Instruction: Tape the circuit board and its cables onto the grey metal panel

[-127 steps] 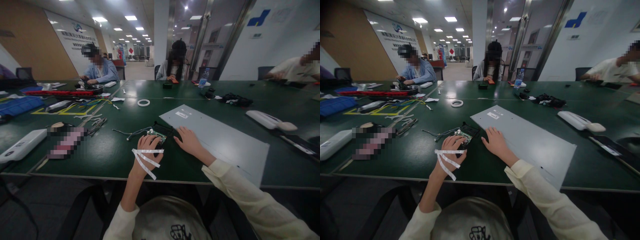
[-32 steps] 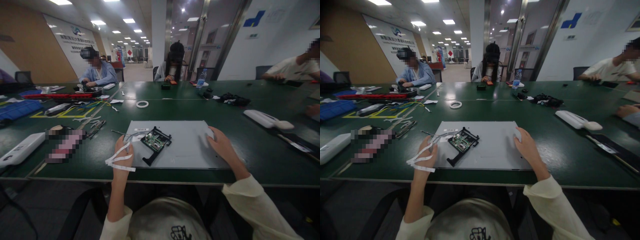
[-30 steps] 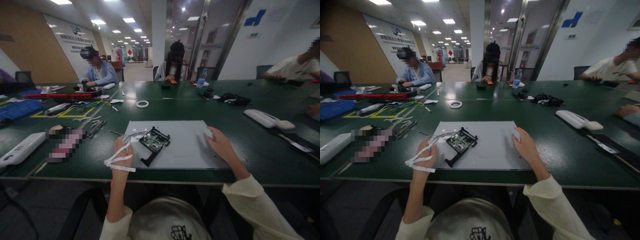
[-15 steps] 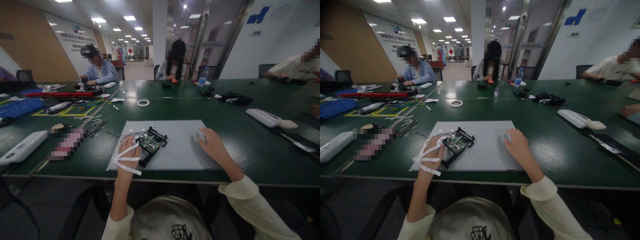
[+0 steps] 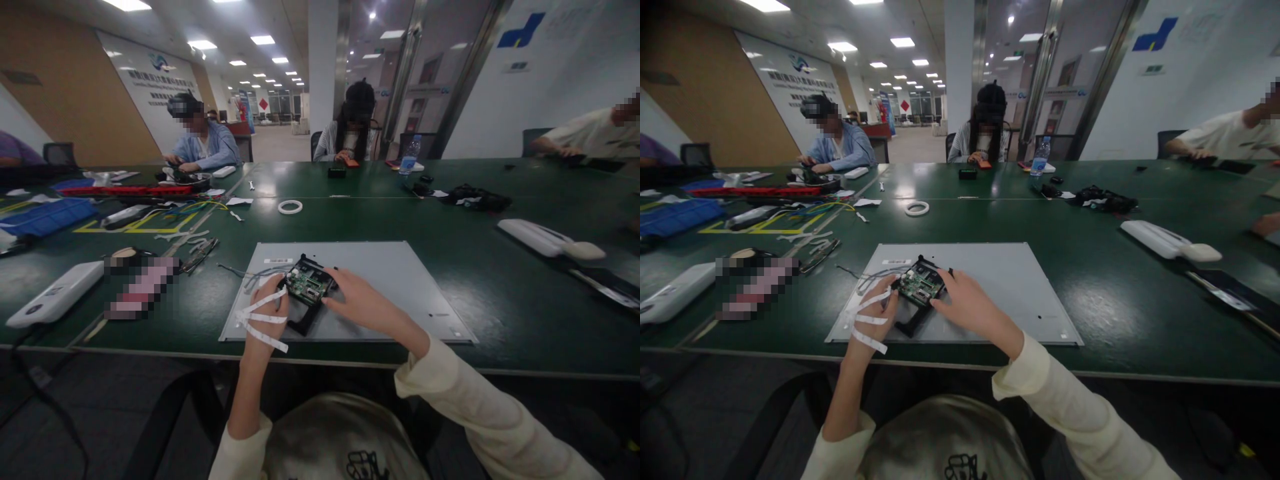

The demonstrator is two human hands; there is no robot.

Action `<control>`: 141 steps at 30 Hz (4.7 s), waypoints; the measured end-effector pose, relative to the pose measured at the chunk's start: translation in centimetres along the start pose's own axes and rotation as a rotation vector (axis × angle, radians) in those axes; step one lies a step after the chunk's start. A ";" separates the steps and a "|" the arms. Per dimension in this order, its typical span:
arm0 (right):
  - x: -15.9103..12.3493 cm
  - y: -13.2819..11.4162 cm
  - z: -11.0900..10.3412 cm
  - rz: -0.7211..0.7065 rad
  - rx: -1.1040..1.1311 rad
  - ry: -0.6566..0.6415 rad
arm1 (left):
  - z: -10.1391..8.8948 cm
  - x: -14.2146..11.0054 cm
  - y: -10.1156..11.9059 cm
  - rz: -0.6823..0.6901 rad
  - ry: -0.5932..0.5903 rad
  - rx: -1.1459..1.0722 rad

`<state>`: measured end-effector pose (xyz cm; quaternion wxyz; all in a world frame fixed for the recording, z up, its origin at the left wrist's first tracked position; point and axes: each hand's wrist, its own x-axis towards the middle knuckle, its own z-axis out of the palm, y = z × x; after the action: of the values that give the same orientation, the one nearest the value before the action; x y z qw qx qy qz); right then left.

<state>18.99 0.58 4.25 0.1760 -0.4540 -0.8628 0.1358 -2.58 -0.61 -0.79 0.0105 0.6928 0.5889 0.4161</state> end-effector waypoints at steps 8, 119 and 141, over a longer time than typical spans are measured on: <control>1.8 2.4 0.6 0.125 -0.034 -0.049 | 0.1 -0.5 0.2 0.057 -0.112 0.048; 1.1 9.5 -2.4 -0.031 0.380 -0.065 | -2.0 10.0 3.9 0.292 -0.276 0.121; 1.4 10.3 -1.8 -0.057 0.434 -0.034 | 4.1 10.5 1.0 0.307 -0.808 -0.303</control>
<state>26.63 7.52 2.06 0.2587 -0.3786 -0.8286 0.3211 0.26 9.71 2.94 0.2789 0.8695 0.3604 0.1906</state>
